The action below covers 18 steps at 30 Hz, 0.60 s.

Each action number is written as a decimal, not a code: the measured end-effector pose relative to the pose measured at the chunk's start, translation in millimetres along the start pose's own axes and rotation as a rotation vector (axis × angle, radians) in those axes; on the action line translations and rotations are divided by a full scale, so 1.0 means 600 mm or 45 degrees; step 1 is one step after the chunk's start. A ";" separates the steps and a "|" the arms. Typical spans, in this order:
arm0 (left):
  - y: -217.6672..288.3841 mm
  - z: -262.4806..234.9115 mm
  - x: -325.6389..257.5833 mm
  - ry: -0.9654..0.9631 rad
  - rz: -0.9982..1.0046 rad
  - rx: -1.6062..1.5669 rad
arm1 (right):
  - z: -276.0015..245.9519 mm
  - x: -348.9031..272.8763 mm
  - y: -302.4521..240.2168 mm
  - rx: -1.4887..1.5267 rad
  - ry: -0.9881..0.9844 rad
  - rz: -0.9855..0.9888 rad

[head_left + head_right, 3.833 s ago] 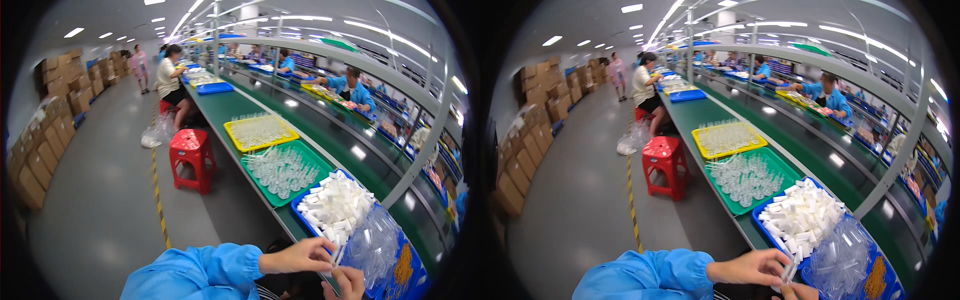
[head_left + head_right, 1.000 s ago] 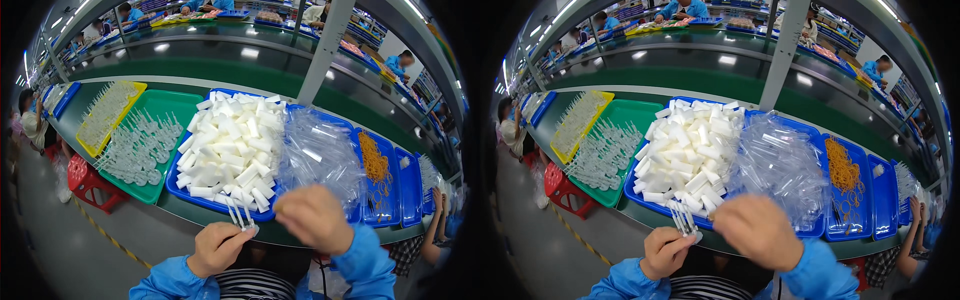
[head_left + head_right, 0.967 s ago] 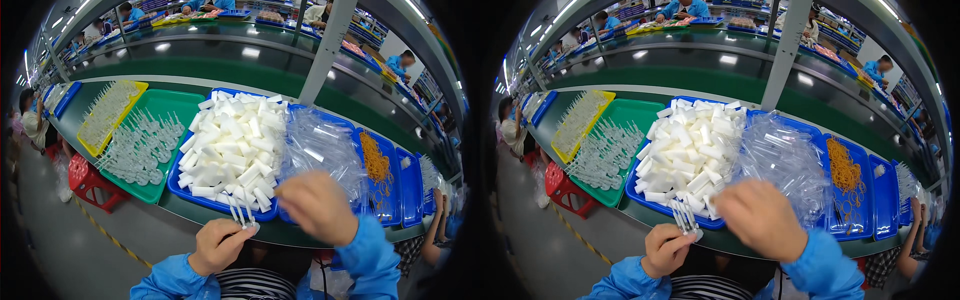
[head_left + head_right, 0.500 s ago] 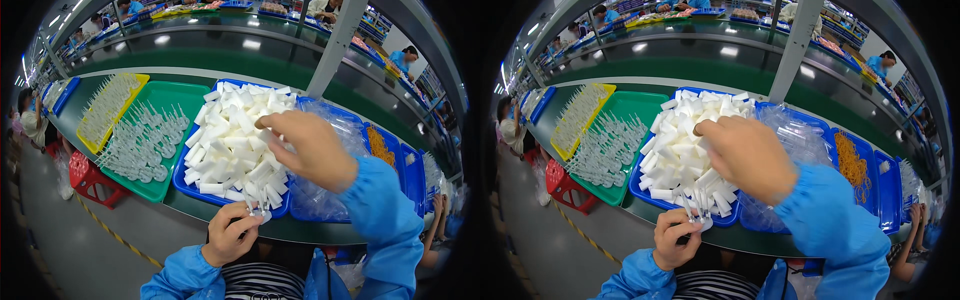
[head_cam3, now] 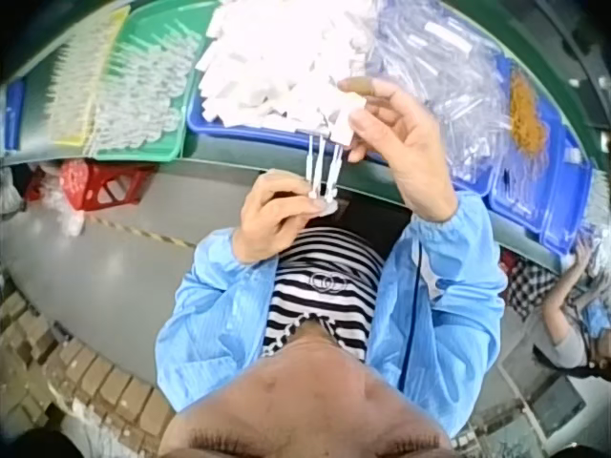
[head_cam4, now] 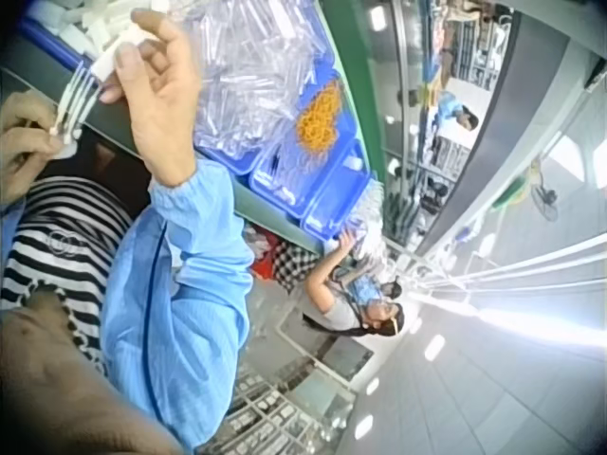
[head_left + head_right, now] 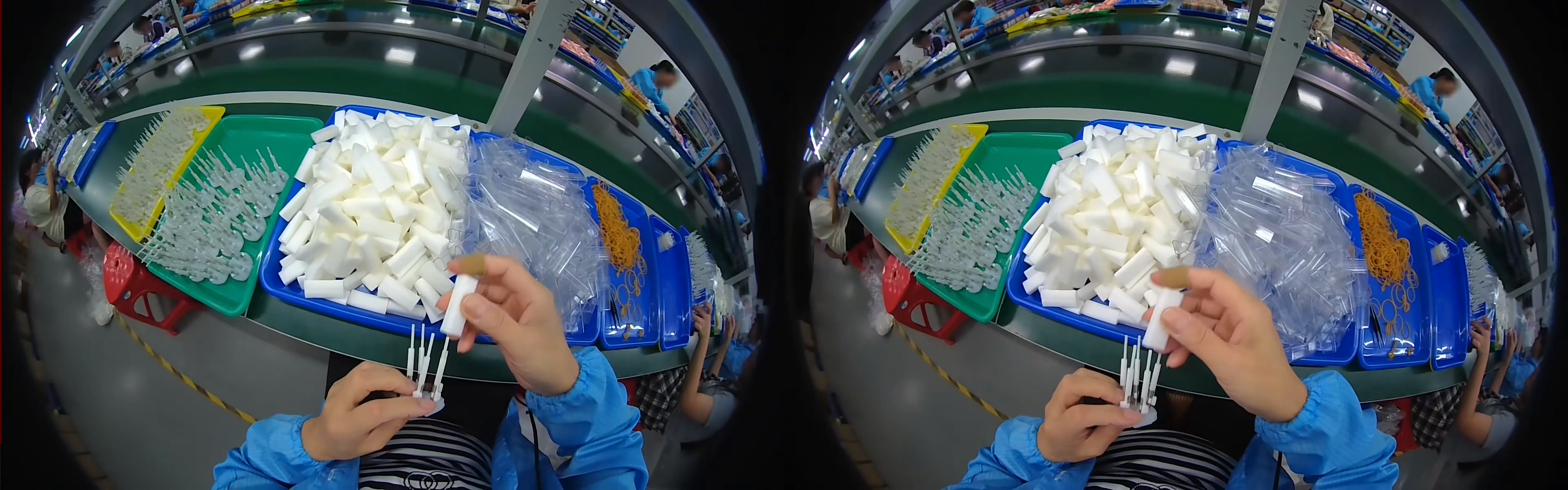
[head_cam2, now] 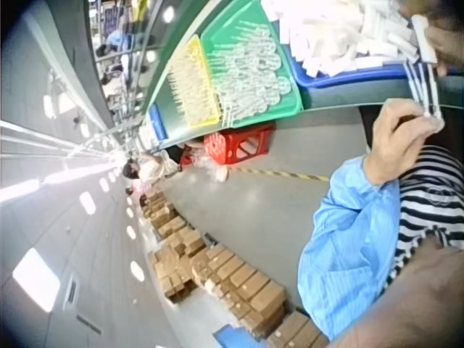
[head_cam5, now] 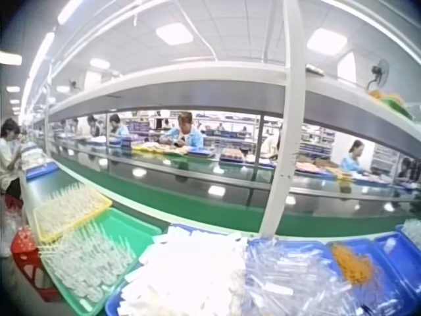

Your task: The person assembles small white plastic components by inserting them into clear plastic tubes. They then secure the assembled units with a rubber band using a pair of scissors. The finished items are placed into a green tray on the assembly line.

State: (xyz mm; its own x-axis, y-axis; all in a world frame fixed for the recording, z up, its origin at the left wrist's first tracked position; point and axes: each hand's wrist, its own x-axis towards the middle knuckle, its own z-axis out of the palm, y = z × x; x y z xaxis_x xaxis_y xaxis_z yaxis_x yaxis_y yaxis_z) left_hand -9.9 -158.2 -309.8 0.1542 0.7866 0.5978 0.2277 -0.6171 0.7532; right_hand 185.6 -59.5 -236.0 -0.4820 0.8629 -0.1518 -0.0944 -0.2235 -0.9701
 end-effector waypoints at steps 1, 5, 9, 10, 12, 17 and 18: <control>0.002 0.000 -0.001 0.005 -0.013 -0.003 | -0.002 -0.002 0.000 -0.027 -0.075 0.048; 0.007 0.003 -0.007 0.018 -0.044 0.009 | 0.001 -0.012 0.003 -0.050 -0.129 0.104; 0.013 0.004 -0.007 0.056 -0.091 0.098 | -0.003 -0.016 0.018 -0.143 -0.101 -0.011; 0.014 0.004 -0.005 0.046 -0.087 0.123 | -0.005 -0.018 0.021 -0.181 -0.121 -0.031; 0.017 0.006 -0.004 0.065 -0.111 0.142 | -0.003 -0.014 0.033 -0.211 -0.160 -0.034; 0.013 0.005 -0.008 0.113 -0.141 0.201 | 0.010 -0.012 0.025 -0.006 -0.075 0.016; 0.012 0.005 -0.009 0.117 -0.145 0.211 | 0.009 -0.012 0.022 -0.051 -0.117 0.040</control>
State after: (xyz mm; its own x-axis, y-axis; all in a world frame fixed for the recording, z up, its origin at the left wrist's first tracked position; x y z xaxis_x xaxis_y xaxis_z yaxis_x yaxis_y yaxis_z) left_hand -6.3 -166.7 -308.2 0.0317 0.8412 0.5398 0.3946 -0.5067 0.7665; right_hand 183.5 -71.2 -246.8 -0.5619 0.8104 -0.1660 -0.0441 -0.2298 -0.9722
